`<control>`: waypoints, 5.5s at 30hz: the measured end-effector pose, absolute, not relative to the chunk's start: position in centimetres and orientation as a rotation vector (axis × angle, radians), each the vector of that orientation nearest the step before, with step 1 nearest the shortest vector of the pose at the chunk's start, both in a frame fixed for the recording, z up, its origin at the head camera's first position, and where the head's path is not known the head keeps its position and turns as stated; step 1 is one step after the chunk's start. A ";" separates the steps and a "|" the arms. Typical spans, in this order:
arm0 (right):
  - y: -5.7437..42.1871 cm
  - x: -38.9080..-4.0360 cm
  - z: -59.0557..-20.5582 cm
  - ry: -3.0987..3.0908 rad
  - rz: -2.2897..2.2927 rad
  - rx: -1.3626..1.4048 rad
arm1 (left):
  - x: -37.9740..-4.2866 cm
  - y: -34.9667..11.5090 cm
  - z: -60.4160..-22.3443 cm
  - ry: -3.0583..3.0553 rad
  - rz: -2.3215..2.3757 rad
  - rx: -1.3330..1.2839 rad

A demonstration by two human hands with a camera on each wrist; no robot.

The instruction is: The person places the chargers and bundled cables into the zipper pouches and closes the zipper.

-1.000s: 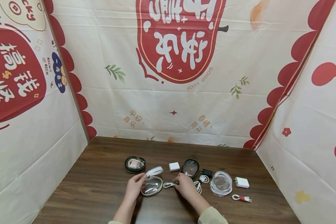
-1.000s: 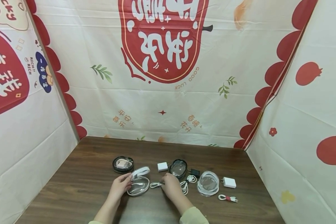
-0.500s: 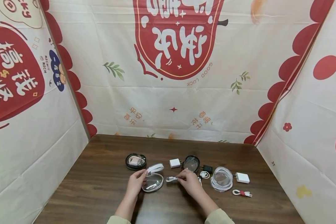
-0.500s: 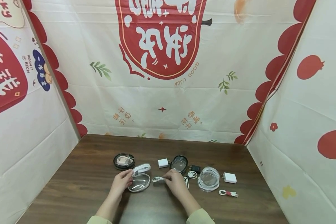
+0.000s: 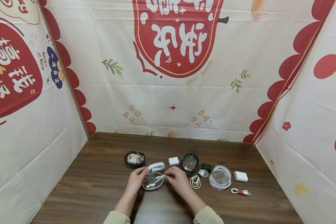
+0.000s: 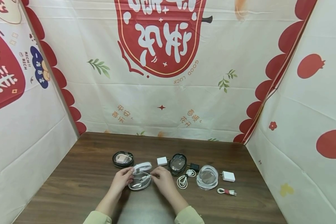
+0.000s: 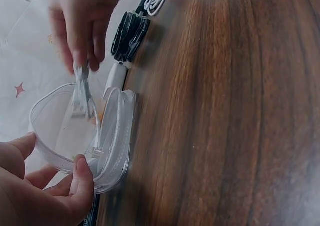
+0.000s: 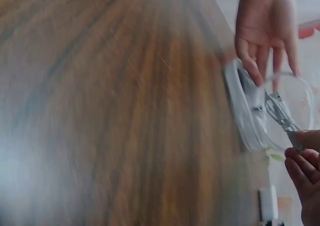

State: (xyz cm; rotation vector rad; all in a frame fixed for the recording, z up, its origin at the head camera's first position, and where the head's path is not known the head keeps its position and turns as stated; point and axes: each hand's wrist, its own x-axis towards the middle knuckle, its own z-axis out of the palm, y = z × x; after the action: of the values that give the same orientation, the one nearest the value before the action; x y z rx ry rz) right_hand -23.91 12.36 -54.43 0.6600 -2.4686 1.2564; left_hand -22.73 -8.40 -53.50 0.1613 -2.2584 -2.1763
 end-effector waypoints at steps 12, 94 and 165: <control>10.0 -24.5 -55.4 -2.491 1.040 0.650 | -22.4 -8.1 -53.8 -2.236 -2.235 0.158; 13.5 -30.2 -54.5 -2.879 0.301 0.458 | -25.6 -8.1 -54.3 -2.214 -2.167 0.213; 10.9 -24.4 -54.8 -2.672 0.645 1.000 | -24.0 -7.4 -54.0 -2.197 -2.371 0.186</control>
State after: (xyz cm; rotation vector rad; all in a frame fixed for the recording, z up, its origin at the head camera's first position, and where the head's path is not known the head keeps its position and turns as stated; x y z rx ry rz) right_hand -24.41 10.88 -54.84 0.9996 -2.6720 0.6445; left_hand -23.97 -7.37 -53.96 0.1857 -2.1970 -2.3712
